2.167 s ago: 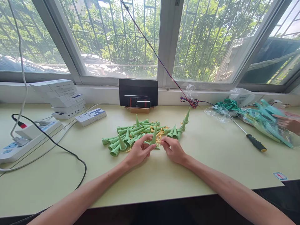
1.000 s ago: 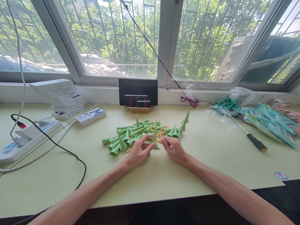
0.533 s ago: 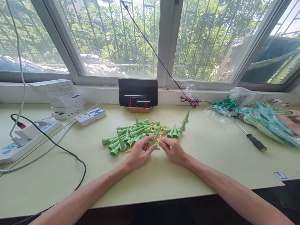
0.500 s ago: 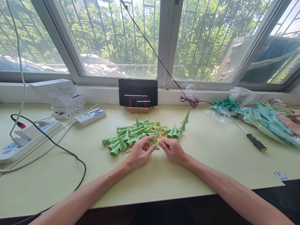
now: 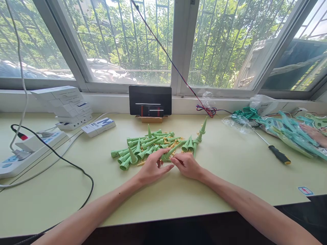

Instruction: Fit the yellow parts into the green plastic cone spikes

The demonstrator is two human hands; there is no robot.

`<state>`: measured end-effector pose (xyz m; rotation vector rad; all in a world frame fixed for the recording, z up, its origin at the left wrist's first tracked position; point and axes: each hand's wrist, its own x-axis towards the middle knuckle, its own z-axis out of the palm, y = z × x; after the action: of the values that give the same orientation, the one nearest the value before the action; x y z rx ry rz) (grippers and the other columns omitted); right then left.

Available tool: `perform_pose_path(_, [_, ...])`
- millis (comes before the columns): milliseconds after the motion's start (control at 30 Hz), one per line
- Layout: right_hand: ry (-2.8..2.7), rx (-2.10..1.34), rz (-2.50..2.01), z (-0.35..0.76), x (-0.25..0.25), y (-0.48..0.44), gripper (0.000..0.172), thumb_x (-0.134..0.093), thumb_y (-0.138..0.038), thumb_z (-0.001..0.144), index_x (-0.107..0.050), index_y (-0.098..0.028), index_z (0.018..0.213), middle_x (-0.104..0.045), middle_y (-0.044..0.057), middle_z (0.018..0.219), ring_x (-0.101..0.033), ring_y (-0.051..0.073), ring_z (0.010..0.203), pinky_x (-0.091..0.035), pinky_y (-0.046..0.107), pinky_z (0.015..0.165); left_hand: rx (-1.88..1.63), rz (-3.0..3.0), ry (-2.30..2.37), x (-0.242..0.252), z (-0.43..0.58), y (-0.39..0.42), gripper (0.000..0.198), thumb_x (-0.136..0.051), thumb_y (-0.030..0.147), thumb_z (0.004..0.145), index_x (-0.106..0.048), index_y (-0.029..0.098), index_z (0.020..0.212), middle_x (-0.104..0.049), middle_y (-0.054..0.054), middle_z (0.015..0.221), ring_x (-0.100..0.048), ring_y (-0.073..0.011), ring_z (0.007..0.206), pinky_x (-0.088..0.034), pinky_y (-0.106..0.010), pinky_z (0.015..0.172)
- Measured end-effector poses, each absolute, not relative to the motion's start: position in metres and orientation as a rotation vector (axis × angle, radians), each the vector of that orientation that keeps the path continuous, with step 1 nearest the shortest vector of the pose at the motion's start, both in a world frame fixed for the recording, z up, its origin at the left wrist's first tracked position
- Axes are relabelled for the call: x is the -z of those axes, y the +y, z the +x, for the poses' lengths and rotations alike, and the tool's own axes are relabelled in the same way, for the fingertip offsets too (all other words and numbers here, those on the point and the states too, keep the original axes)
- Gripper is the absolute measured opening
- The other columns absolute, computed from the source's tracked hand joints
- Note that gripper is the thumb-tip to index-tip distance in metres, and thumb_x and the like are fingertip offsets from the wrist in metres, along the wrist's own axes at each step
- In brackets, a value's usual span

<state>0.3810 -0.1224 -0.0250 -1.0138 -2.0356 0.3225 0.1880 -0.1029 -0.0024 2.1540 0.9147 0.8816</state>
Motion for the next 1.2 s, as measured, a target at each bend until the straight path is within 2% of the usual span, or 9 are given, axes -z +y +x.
perform_pose_path(200, [-2.061, -0.344, -1.001, 0.3798, 0.0243, -0.1238, 0.042, -0.039, -0.033, 0.099, -0.039, -0.019, 0.059, -0.036, -0.004, 0.052, -0.032, 0.01, 0.049, -0.027, 0.024, 0.051, -0.886, 2.243, 0.946, 0.0014, 0.1899, -0.1036, 0.051, -0.067, 0.038, 0.08, -0.057, 0.02, 0.126, -0.064, -0.007, 0.108, -0.043, -0.0077, 0.055, -0.041, -0.021, 0.048])
perform_pose_path(433, [-2.092, -0.353, -0.982, 0.3812, 0.0263, -0.123, 0.044, -0.037, -0.032, 0.1, -0.046, -0.019, 0.059, -0.042, -0.003, 0.053, -0.036, 0.01, 0.05, -0.03, 0.024, 0.053, -0.862, 2.244, 0.954, 0.0022, 0.1904, -0.1038, 0.046, -0.062, 0.045, 0.084, -0.06, 0.019, 0.122, -0.064, -0.007, 0.104, -0.047, -0.0105, 0.059, -0.042, -0.023, 0.05])
perform_pose_path(767, [-2.089, -0.359, -0.99, 0.3805, 0.0263, -0.1227, 0.042, -0.038, -0.032, 0.099, -0.045, -0.019, 0.059, -0.037, -0.004, 0.053, -0.033, 0.011, 0.05, -0.029, 0.024, 0.053, -0.827, 2.241, 0.923, 0.0049, 0.1904, -0.103, 0.049, -0.068, 0.034, 0.077, -0.06, 0.023, 0.124, -0.063, -0.005, 0.107, -0.046, -0.0101, 0.061, -0.04, -0.021, 0.05])
perform_pose_path(1200, [-2.065, -0.395, -0.988, 0.3803, 0.0217, -0.1242, 0.033, -0.045, -0.026, 0.096, -0.054, -0.018, 0.066, -0.043, -0.004, 0.054, -0.038, 0.01, 0.05, -0.031, 0.023, 0.053, -0.862, 2.239, 0.956, 0.0041, 0.1922, -0.1047, 0.045, -0.068, 0.029, 0.075, -0.062, 0.015, 0.118, -0.066, -0.007, 0.107, -0.056, -0.0122, 0.068, -0.044, -0.021, 0.05])
